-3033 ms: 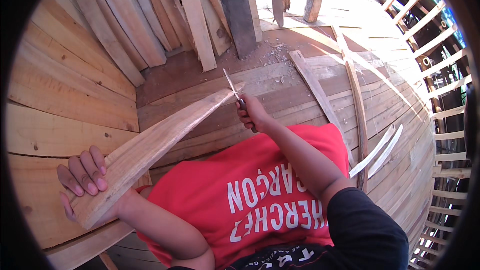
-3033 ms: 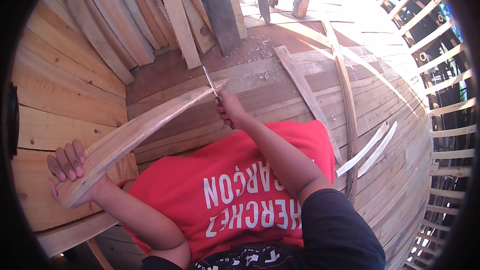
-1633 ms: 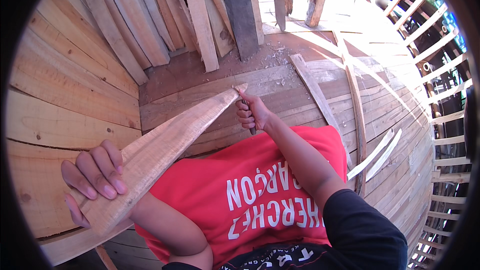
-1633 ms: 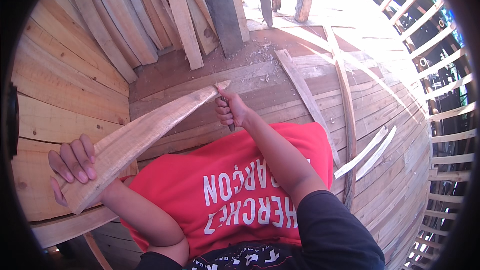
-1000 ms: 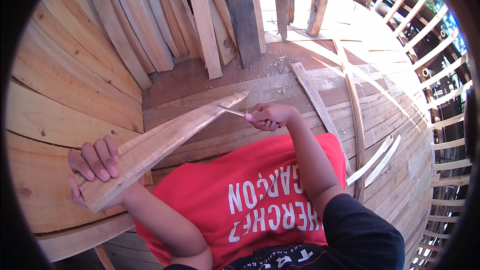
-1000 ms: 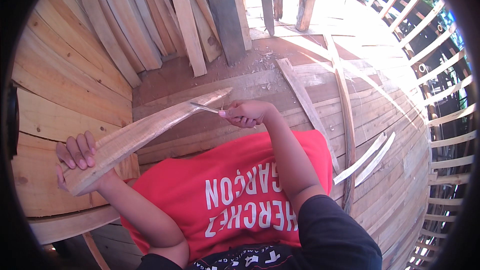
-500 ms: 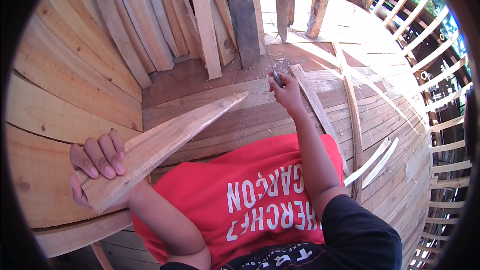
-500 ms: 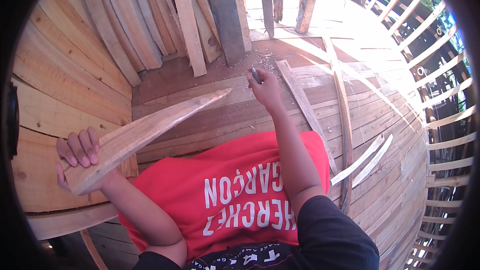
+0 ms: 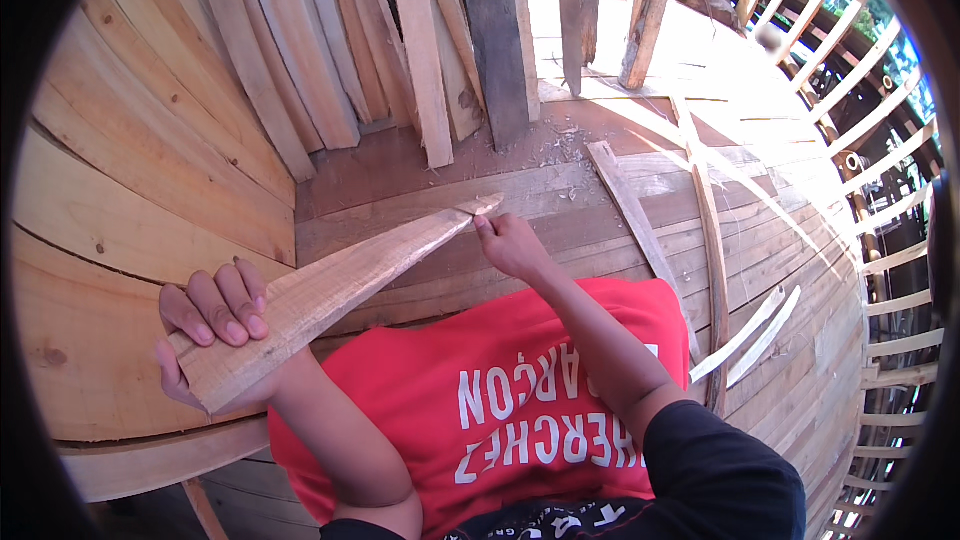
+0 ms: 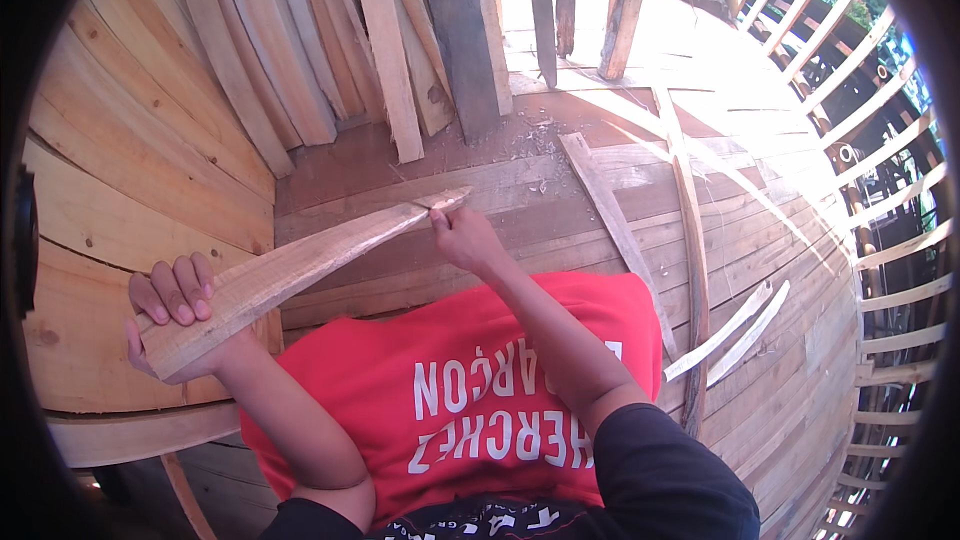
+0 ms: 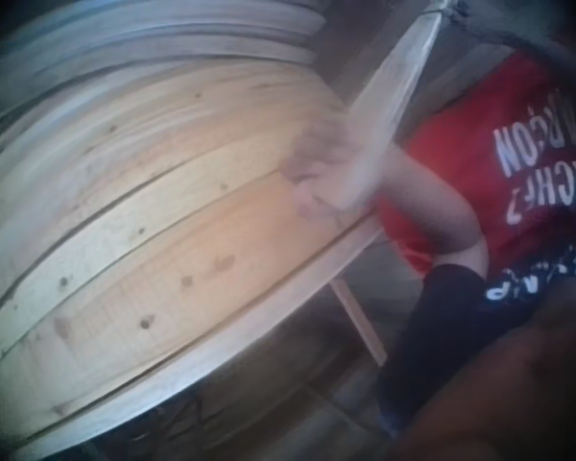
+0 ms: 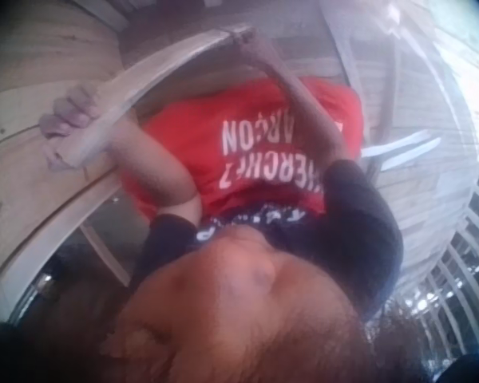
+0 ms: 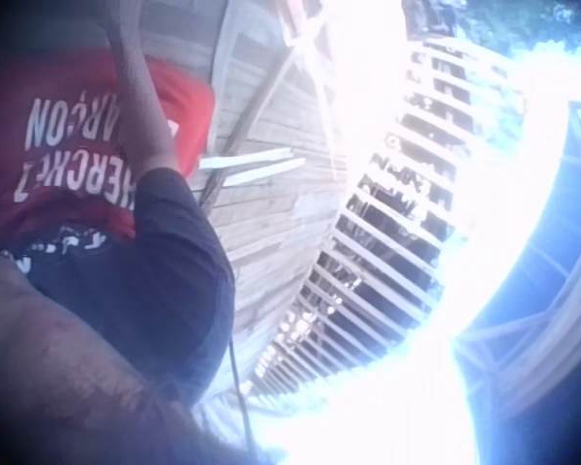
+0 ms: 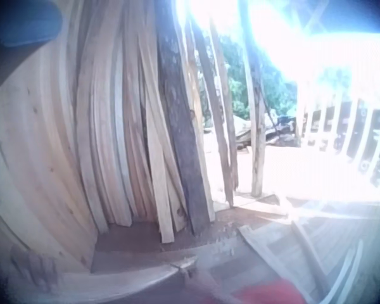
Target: The person holds a triangular wooden piece in their left hand and uses a small knife in their right hand to carve and shape the wood. They repeatedly scrape the surface of the wood, removing thin shavings to refine the edges and smooth the surface.
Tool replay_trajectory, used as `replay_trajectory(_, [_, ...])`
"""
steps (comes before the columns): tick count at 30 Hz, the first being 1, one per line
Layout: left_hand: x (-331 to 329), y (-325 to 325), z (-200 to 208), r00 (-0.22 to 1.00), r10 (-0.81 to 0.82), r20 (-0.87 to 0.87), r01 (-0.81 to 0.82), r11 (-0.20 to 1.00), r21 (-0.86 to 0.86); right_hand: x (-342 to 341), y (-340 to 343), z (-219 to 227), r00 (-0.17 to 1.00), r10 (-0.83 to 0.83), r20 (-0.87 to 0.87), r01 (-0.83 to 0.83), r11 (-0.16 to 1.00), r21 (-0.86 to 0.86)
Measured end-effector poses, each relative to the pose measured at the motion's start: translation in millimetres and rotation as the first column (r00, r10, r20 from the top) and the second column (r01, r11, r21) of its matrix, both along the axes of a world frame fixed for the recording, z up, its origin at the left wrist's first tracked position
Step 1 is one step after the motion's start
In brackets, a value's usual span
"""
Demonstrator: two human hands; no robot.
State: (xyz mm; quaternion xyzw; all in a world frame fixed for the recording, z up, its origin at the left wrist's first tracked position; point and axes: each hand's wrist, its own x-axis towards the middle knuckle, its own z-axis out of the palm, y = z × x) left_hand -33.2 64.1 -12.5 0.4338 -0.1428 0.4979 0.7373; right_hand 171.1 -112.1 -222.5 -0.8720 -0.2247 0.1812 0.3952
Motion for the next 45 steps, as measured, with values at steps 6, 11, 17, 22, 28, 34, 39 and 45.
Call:
replay_trajectory(6, [7, -12, 3, 0.997, -0.071, 0.022, 0.07, 0.995, 0.069, 28, -22, -34, 1.0, -0.026, 0.0, 0.026, 0.99, -0.139])
replay_trajectory(11, [3, -7, 0, 0.998, -0.019, 0.061, 0.016, 0.999, 0.041, 0, -11, -3, 0.989, 0.13, -0.074, -0.125, 0.99, 0.072])
replay_trajectory(17, [2, -2, -6, 0.998, -0.017, 0.068, 0.018, 1.0, -0.013, -15, -13, -1, 0.996, 0.084, -0.043, -0.083, 0.996, 0.024])
replay_trajectory(22, [5, -5, -7, 0.994, -0.024, 0.104, 0.028, 0.999, -0.031, 25, -30, -52, 0.98, -0.016, -0.198, 0.02, 1.0, 0.021])
replay_trajectory(28, [5, -10, -4, 0.992, -0.054, 0.114, 0.059, 0.997, -0.043, 10, -25, -40, 0.962, -0.077, -0.262, 0.087, 0.996, 0.026])
replay_trajectory(34, [6, -13, 2, 0.975, -0.193, 0.112, 0.184, 0.979, 0.088, 2, -31, -22, 0.828, -0.07, -0.557, 0.114, 0.992, 0.044])
replay_trajectory(39, [8, -15, 1, 0.983, -0.136, 0.12, 0.128, 0.989, 0.072, 3, -36, -15, 0.852, -0.081, -0.517, 0.12, 0.992, 0.041])
replay_trajectory(45, [2, -24, 0, 0.986, -0.122, 0.118, 0.11, 0.989, 0.102, 15, -34, -4, 0.879, -0.041, -0.476, 0.077, 0.995, 0.058])
